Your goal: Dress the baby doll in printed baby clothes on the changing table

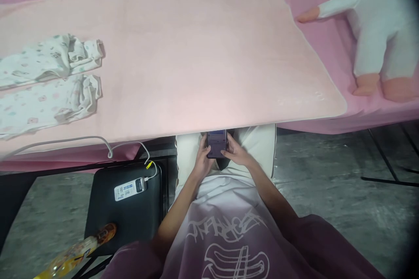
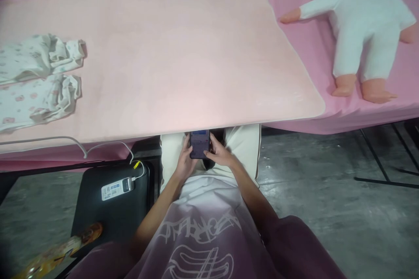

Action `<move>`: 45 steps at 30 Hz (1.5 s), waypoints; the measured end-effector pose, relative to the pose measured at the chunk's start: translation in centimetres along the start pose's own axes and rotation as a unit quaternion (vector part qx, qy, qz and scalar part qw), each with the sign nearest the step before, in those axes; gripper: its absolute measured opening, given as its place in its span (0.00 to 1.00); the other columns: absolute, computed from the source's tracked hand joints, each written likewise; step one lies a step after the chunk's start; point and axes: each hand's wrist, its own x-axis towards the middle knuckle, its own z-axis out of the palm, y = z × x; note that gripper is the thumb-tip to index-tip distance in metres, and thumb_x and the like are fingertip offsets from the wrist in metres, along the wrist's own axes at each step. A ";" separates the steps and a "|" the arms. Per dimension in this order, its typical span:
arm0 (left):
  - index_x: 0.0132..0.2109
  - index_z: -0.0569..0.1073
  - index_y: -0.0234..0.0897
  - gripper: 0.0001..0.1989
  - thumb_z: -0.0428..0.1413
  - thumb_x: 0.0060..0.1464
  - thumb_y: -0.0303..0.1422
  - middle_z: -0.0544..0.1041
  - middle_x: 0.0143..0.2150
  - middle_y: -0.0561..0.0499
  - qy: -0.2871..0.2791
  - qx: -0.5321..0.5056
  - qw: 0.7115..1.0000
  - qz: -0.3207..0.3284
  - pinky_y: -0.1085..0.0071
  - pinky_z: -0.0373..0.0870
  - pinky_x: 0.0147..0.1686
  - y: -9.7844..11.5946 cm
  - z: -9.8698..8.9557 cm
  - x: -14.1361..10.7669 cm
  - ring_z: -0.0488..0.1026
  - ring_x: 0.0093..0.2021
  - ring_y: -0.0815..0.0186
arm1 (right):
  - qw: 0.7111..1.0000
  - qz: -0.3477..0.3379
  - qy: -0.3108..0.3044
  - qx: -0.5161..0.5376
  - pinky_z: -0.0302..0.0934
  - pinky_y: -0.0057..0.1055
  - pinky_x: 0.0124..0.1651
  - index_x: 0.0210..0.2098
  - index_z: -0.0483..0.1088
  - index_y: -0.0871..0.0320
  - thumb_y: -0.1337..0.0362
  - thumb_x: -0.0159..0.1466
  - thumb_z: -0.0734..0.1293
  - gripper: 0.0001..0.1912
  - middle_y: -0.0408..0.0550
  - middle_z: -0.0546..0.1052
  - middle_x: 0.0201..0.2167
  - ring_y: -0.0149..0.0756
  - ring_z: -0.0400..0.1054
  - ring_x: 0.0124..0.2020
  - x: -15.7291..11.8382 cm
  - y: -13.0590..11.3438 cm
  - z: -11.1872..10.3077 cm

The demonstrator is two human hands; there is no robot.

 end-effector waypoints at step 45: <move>0.79 0.66 0.56 0.47 0.74 0.58 0.44 0.64 0.83 0.46 -0.005 0.021 1.000 -0.017 0.51 0.70 0.76 -0.3 -0.2 0.0 0.65 0.81 0.46 | 0.995 0.043 0.088 0.020 0.57 0.49 0.83 0.79 0.60 0.47 0.41 0.67 0.79 0.48 0.53 0.72 0.74 0.49 0.66 0.76 0.2 -0.5 1.0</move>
